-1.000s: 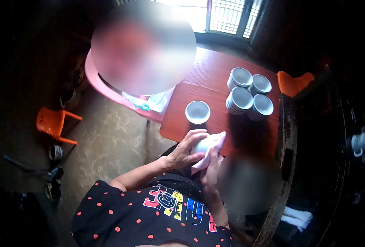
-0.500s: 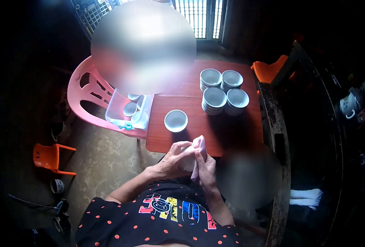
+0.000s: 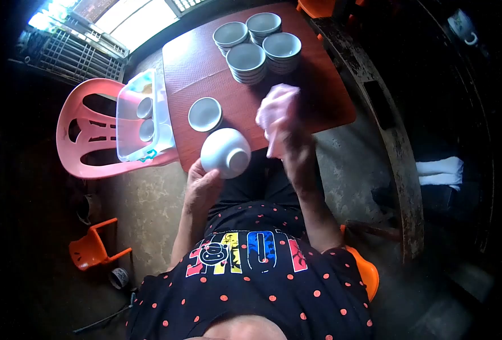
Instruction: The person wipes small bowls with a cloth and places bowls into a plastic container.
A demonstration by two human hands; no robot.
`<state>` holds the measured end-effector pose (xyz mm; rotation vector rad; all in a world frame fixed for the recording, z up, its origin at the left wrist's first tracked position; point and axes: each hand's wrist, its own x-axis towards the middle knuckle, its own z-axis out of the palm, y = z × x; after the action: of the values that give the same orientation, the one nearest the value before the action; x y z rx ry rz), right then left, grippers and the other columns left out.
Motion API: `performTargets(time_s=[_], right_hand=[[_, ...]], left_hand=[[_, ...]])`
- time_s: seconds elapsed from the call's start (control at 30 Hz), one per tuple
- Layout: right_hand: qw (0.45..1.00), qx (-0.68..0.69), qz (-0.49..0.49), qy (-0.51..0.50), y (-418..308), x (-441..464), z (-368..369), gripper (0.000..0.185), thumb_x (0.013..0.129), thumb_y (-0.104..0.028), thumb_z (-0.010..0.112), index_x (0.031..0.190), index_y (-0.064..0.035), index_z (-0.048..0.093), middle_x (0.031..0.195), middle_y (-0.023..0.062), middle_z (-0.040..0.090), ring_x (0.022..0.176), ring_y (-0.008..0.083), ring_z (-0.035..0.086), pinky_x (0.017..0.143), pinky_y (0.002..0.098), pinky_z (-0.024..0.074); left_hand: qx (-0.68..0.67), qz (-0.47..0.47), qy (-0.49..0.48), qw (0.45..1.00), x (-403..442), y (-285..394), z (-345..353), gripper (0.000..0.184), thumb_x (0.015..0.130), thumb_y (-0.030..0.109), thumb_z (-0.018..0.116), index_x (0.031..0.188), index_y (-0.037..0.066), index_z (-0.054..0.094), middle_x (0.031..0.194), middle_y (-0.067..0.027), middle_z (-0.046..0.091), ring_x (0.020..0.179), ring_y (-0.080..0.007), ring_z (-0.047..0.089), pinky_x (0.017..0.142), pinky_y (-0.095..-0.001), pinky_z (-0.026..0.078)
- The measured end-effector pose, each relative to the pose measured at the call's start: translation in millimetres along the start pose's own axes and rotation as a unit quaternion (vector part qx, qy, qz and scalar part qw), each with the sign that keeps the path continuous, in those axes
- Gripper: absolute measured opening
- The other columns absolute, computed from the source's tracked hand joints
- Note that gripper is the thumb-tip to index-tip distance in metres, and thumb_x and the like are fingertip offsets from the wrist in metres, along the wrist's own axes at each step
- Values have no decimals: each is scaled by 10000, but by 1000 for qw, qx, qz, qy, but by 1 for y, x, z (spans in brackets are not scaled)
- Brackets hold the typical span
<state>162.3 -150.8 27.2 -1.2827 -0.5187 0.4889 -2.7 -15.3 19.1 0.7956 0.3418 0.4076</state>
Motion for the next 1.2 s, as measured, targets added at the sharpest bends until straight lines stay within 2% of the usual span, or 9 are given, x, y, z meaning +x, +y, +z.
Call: performTargets(time_s=[0.13, 0.3, 0.37, 0.43, 0.5, 0.63, 0.83, 0.97, 1.2], right_hand=[[834, -382, -379, -121, -16, -17, 53, 460, 810, -348, 645, 1156, -55, 566, 1008, 151, 606, 999, 337, 576, 901, 486, 438], [808, -428, -330, -236, 7, 6, 47, 222, 787, -170, 640, 978, -57, 628, 867, 151, 584, 763, 310, 594, 742, 386, 500], [846, -326, -280, -317, -6, 27, 39, 280, 814, -125, 603, 1086, -58, 601, 849, 160, 594, 739, 286, 611, 695, 350, 521], [922, 162, 90, -341, 33, 24, 37, 333, 884, -244, 523, 1153, -50, 547, 924, 123, 619, 822, 232, 625, 746, 338, 523], [805, 463, 305, -211, 56, 15, 37, 364, 944, -322, 427, 1187, -66, 517, 1007, 89, 626, 881, 184, 622, 801, 313, 510], [808, 509, 248, -165, 72, -14, 39, 365, 940, -356, 435, 1130, -70, 559, 972, 64, 626, 866, 142, 617, 762, 273, 513], [935, 203, 156, -245, 25, 13, 29, 312, 949, -288, 444, 1097, -44, 569, 910, 64, 642, 816, 126, 624, 726, 283, 523], [853, 416, 315, -8, 71, 4, 37, 418, 901, -338, 461, 1153, -13, 534, 989, 107, 630, 837, 204, 629, 748, 318, 531], [761, 517, 391, -22, 93, -25, 37, 403, 943, -374, 465, 1212, -78, 510, 1151, 73, 583, 1039, 220, 569, 927, 384, 455]], left_hand=[[327, 122, 20, 937, 5, -8, 2, 477, 792, 59, 655, 1235, 17, 482, 1196, -123, 538, 1057, -196, 547, 894, -323, 468], [370, -43, -102, 922, -7, -11, -16, 246, 832, 67, 636, 1049, -37, 586, 975, -86, 640, 895, -148, 580, 799, -293, 471], [329, -88, -83, 937, -8, 0, 6, 225, 825, 54, 651, 1020, -53, 619, 910, -64, 659, 850, -118, 586, 788, -260, 470], [292, -50, -90, 951, -12, -2, 7, 280, 814, 41, 667, 1069, -62, 612, 947, -61, 663, 868, -99, 581, 801, -242, 462], [263, 2, -69, 962, -14, -16, 4, 273, 815, 6, 652, 1073, -73, 608, 957, -57, 655, 878, -106, 585, 802, -245, 465], [508, 59, -79, 856, -10, -23, 11, 219, 810, -45, 630, 1029, -49, 617, 999, -49, 624, 923, -111, 569, 827, -266, 463], [-10, -202, -79, 976, 3, 20, 14, 480, 820, 134, 668, 1208, -90, 496, 1128, -155, 603, 1029, -215, 596, 928, -338, 454], [108, -64, -27, 992, 6, -9, 20, 289, 843, 34, 601, 1115, -60, 571, 1034, -110, 639, 954, -171, 610, 853, -306, 484], [596, 272, -166, 737, 17, -22, 1, 402, 831, 46, 587, 1209, -48, 486, 1198, -237, 545, 1144, -338, 531, 978, -407, 418]])
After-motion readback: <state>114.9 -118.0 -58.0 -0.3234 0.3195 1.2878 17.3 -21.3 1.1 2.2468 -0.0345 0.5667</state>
